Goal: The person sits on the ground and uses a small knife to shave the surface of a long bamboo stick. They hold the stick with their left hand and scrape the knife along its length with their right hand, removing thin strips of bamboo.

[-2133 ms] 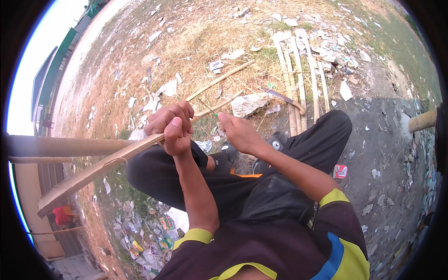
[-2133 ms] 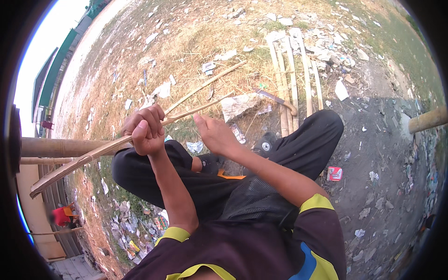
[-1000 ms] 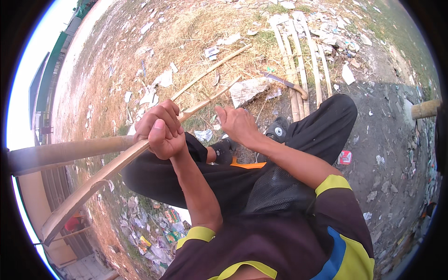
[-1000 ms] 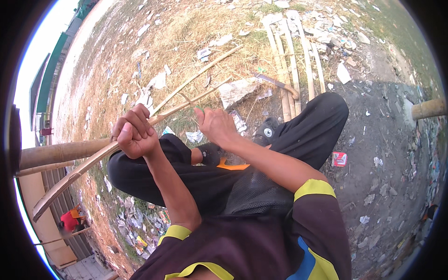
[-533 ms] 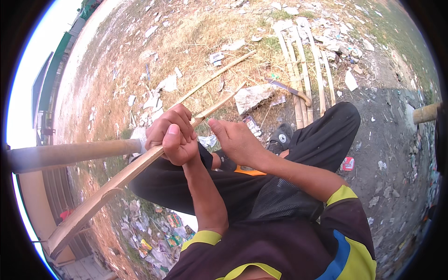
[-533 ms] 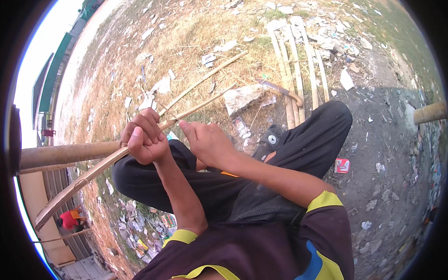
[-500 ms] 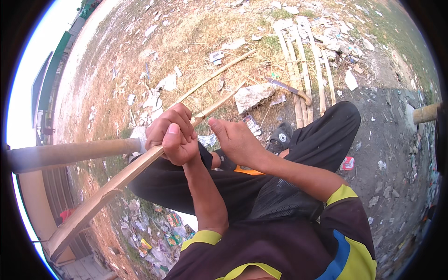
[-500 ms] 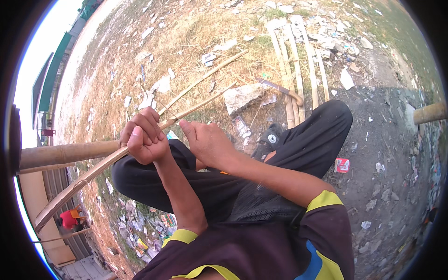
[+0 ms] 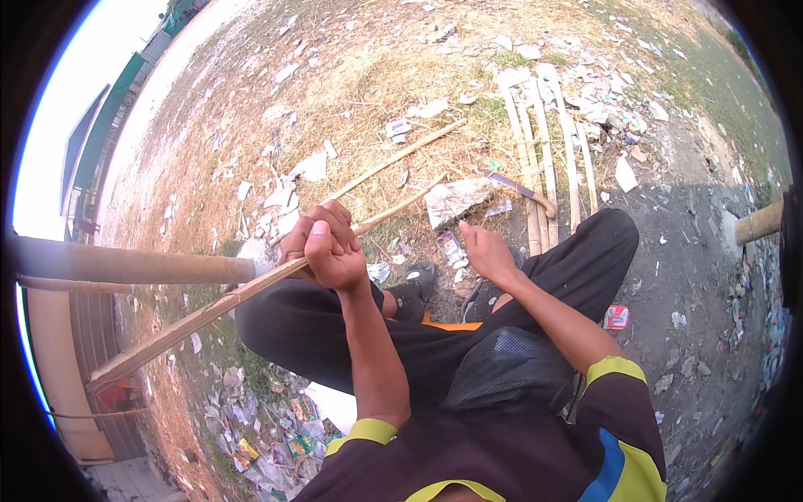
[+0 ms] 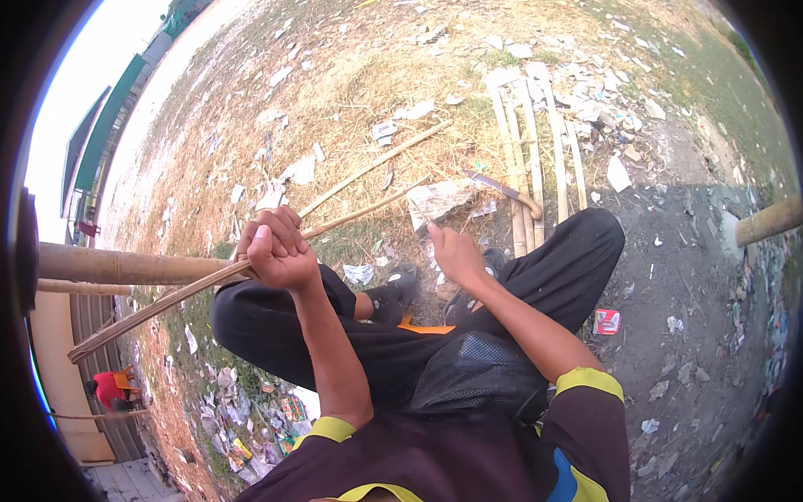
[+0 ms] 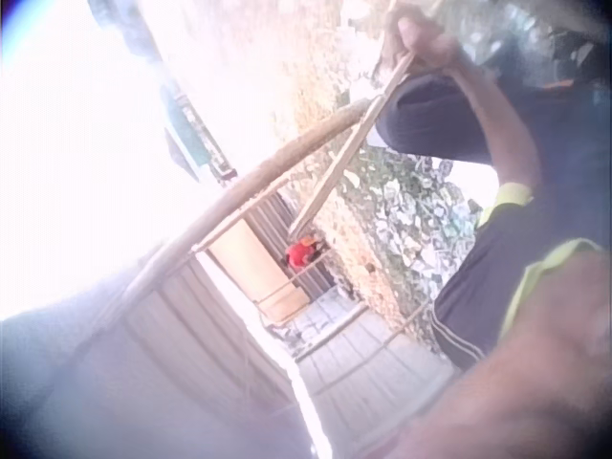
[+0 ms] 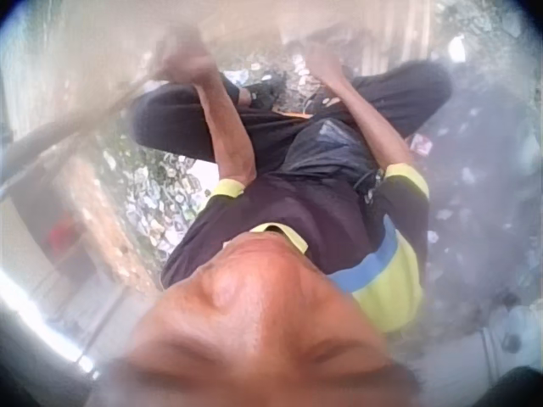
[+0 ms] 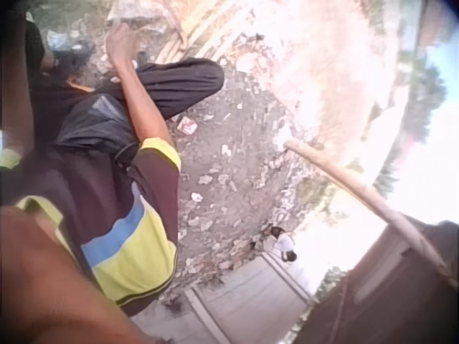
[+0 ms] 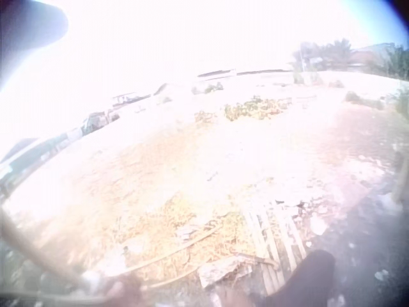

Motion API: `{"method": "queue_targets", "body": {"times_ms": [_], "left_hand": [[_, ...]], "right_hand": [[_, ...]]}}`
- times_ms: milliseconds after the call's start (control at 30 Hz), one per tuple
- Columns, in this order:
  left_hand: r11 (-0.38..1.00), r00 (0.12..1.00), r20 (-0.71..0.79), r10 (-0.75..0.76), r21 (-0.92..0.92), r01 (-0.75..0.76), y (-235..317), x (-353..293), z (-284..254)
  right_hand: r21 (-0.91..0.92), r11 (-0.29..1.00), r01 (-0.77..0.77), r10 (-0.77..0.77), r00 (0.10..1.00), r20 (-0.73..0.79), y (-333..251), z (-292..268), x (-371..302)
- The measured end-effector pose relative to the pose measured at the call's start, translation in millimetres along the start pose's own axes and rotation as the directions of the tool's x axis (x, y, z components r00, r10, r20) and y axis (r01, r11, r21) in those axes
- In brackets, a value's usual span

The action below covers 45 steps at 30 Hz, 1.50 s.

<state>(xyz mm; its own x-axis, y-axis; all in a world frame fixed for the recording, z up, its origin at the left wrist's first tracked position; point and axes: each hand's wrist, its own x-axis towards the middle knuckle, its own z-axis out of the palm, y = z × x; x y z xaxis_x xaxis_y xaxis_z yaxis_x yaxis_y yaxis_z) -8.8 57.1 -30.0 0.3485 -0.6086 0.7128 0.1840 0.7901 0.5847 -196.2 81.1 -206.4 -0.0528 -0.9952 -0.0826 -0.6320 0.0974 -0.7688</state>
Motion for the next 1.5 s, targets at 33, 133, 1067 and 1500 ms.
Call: {"method": "queue_targets", "body": {"times_ms": [33, 133, 1067, 1500], "left_hand": [[1.0, 1.0, 0.009, -0.005, -0.014, 0.005, -4, 2, 6], [0.999, 0.999, 0.041, 0.007, 0.032, -0.008, -3, 5, 5], [0.989, 0.999, -0.022, -0.025, 0.142, 0.028, -1, -1, 25], [0.997, 0.998, 0.048, -0.032, 0.068, 0.029, -3, -5, 25]], "right_hand": [[0.081, 0.996, 0.036, -0.04, 0.998, 0.042, -15, -11, 5], [0.313, 0.945, 0.098, -0.14, 0.983, 0.115, -84, -35, -7], [0.397, 0.892, 0.218, -0.247, 0.969, 0.022, -128, -16, -30], [0.337, 0.937, 0.094, -0.157, 0.973, 0.167, -114, -30, -19]]}}
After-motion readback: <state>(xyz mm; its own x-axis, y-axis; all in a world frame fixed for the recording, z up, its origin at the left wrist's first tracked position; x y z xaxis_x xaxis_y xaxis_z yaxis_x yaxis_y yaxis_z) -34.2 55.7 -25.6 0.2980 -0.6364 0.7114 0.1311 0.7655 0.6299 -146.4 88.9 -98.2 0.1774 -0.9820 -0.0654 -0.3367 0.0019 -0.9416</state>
